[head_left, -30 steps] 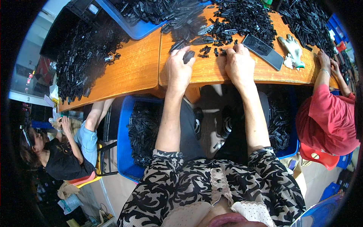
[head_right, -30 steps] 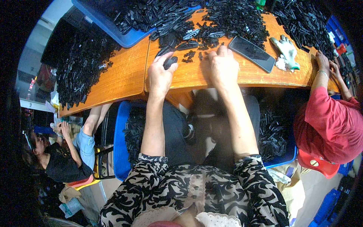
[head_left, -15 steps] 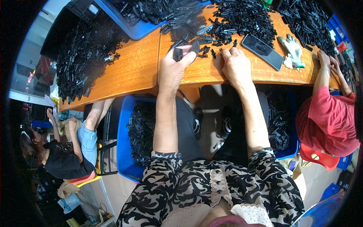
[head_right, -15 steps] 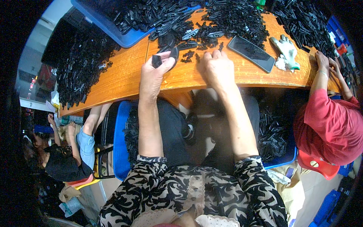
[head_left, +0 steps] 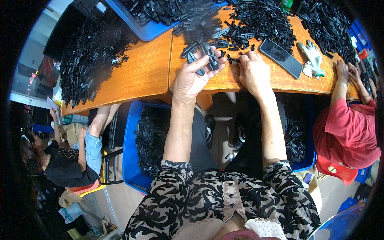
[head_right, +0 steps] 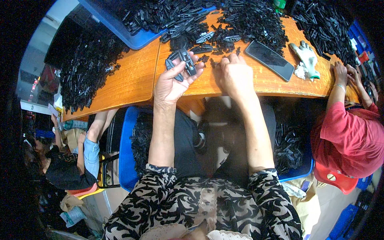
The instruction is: The person assembles small plastic components by joining parts together by hand at a workbench and dropping the assembled pieces into a storage bin.
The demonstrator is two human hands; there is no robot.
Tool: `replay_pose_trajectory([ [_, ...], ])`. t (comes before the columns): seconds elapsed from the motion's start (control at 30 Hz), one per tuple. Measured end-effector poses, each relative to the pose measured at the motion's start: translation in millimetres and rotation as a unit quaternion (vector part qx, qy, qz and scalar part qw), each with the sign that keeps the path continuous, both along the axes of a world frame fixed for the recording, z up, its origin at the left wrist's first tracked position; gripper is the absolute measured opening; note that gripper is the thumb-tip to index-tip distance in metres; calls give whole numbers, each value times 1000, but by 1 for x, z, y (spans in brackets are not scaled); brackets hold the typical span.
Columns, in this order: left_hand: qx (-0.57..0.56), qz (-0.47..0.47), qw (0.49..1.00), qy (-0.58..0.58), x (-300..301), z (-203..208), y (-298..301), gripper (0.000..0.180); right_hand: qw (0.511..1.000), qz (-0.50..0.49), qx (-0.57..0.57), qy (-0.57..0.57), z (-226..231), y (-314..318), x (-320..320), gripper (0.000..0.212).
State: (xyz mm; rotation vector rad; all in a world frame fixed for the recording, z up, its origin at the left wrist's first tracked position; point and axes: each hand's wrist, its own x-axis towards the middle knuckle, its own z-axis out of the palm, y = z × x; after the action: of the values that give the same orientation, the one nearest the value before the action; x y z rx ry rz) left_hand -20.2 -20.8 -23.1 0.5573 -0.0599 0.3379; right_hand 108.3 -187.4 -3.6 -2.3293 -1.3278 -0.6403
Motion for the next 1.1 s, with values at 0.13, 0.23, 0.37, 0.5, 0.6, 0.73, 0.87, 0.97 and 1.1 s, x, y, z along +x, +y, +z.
replay_pose_trajectory([
  [0.13, -11, 29, 1000, 6, 4, -2, -3, 37, 999, -5, 20, 32, 0, -2, 4, 9],
  [0.23, 69, 46, 996, 25, 2, -2, -2, 37, 994, 23, 84, 58, 14, -2, -6, 10],
  [0.37, 80, 72, 993, 39, -1, 2, -9, 35, 985, 110, 118, 60, 35, 4, -36, 12],
  [0.5, 115, 50, 992, 3, 2, 4, -9, 34, 984, 129, 116, 40, 39, 9, -48, 12],
  [0.6, 154, 58, 986, 19, 1, 1, -5, 34, 987, 127, 99, 14, 34, 9, -44, 11],
  [0.73, 178, 70, 980, 60, -1, -3, -2, 33, 988, 129, 81, 15, 34, 8, -44, 12],
  [0.87, 210, 92, 972, 45, -1, 2, -4, 32, 990, 119, 68, 24, 37, 7, -48, 12],
  [0.97, 163, 126, 975, 86, -2, 12, -15, 28, 988, 125, 84, 32, 37, 5, -44, 11],
  [1.1, 199, 138, 964, 106, -6, 19, -12, 25, 984, 143, 99, 30, 42, -2, -38, 13],
])
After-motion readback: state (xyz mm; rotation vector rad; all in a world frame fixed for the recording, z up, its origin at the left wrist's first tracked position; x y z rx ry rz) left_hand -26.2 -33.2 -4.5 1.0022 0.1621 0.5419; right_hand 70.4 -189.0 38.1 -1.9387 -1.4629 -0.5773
